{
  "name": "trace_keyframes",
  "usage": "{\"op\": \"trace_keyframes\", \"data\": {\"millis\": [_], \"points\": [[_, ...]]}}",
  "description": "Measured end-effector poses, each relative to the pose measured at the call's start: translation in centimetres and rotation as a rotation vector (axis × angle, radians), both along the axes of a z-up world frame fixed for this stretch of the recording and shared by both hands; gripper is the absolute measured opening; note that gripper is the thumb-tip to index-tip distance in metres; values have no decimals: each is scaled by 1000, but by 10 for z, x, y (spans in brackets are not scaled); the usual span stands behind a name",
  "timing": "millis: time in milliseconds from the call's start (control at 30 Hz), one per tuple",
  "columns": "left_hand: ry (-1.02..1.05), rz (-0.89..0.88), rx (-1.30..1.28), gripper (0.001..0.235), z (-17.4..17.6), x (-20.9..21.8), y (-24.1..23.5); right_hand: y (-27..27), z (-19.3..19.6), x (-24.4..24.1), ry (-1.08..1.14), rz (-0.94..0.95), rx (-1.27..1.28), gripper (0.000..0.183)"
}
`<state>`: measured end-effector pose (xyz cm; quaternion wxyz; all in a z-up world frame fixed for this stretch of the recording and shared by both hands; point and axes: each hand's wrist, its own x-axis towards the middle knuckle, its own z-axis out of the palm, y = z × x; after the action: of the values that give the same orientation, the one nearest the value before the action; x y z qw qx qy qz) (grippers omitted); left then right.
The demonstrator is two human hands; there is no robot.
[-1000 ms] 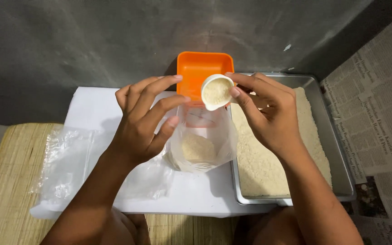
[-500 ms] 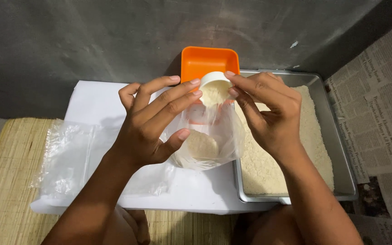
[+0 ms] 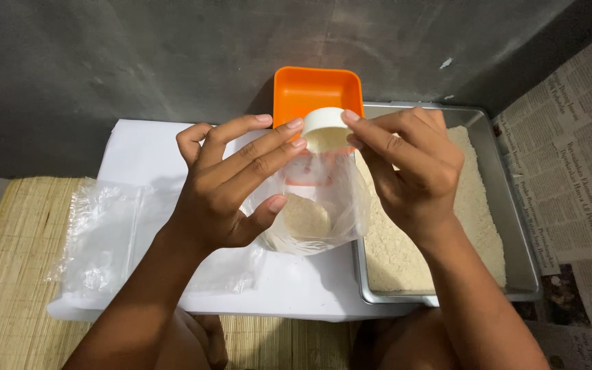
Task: Scooping rice from a tray into plastic bags and weighing them on a scale.
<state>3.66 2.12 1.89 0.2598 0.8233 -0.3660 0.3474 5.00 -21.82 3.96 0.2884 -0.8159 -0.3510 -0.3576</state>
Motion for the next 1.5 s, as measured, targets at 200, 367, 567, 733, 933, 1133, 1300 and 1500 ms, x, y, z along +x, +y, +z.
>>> {"op": "trace_keyframes", "data": {"millis": [200, 367, 567, 733, 933, 1133, 1300, 1500], "points": [[-16, 15, -22, 56, -3, 0, -1, 0, -5, 2, -201, -51, -74, 16], [-64, 63, -45, 56, -15, -4, -5, -6, -10, 2, -275, -79, -92, 14], [-34, 55, -16, 54, -159, -64, -18, -58, -14, 9, -81, -110, 2, 36], [-44, -360, -195, 26, -119, -147, -97, -117, -3, 1, 499, -160, -84, 47], [127, -657, 5, 32, -132, -112, -127, -147, -54, -8, 1330, -174, -589, 62], [388, -431, 47, 61, -153, -68, -164, -151, -111, -8, 1285, -106, -575, 33], [661, -44, 74, 75, -138, -29, -204, -157, -132, 18, 1087, -211, -525, 19], [730, 193, 324, 73, -145, -17, -224, -165, -151, 43, 928, -518, -525, 21]]}}
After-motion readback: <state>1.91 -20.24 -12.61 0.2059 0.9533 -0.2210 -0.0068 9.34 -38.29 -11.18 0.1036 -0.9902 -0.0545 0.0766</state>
